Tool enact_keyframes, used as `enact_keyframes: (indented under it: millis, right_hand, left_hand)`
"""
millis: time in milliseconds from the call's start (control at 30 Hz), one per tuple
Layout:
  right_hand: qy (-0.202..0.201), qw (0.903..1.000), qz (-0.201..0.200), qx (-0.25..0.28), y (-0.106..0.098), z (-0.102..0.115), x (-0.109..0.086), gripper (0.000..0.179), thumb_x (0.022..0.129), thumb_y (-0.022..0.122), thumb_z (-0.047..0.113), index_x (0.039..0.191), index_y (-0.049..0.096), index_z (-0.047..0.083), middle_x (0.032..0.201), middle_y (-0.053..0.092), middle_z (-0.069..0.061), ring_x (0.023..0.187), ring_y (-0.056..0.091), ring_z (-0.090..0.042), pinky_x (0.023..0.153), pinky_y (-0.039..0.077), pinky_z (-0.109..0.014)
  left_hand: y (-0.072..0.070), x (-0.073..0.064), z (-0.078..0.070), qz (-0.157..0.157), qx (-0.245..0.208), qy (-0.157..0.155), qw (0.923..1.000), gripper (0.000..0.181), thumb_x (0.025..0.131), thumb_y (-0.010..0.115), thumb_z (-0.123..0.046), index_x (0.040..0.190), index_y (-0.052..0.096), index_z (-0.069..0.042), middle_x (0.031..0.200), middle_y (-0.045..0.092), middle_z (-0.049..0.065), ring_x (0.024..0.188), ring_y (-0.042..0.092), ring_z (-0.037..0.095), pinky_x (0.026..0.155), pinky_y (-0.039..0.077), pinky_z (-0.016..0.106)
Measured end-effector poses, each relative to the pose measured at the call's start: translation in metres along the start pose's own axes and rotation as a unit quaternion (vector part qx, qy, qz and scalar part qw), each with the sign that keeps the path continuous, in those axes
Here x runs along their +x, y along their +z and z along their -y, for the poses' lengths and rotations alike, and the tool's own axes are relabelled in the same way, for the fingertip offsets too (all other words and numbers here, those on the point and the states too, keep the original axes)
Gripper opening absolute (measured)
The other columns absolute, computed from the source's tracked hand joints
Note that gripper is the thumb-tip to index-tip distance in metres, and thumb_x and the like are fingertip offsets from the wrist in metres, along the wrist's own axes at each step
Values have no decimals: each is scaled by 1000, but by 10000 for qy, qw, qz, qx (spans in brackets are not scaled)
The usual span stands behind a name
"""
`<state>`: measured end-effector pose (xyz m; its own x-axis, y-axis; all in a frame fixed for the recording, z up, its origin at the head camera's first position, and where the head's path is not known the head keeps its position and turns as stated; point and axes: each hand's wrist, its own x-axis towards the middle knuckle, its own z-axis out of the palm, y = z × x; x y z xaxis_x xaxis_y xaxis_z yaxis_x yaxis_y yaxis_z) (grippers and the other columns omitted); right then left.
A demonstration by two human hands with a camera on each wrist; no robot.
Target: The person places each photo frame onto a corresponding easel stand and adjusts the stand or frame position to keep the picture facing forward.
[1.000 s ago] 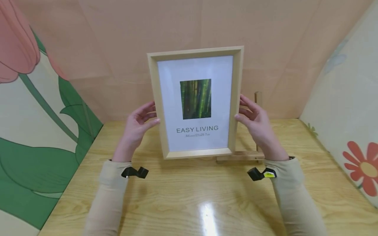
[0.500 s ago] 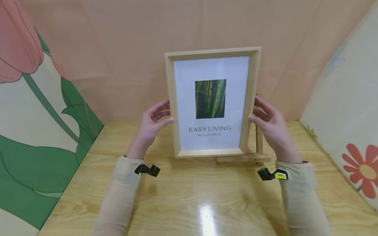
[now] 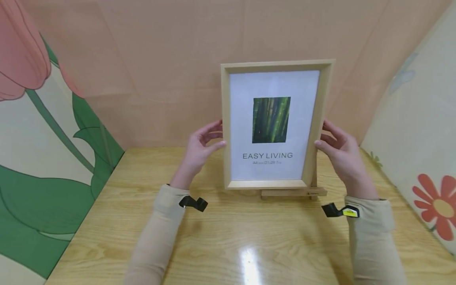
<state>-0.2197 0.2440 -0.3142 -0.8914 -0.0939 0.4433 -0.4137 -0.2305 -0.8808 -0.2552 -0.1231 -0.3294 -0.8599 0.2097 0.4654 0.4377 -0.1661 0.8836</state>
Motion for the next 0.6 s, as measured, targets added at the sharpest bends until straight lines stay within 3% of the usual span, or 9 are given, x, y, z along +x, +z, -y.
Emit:
enact_keyframes:
  millis: [267,600]
  right_hand:
    - [89,9999,-3,-89,-2,-1,0,59,89,50,-18,144,38,0,131,47,-9,108,56,-15,84,51,-17]
    - [227,9997,4,-29,1,-1,-2,55,93,49,-11,145,38,4,140,38,-12,111,53,-16,88,49,-17]
  left_hand:
    - [2,1,1,-52,-46,119,9999,56,78,70,14,130,55,1,120,61,15,107,59,32,89,53,38]
    - [4,-1,-2,-119,7,-35,9999,57,78,70,14,131,55,-1,120,60,14,108,59,29,87,54,36]
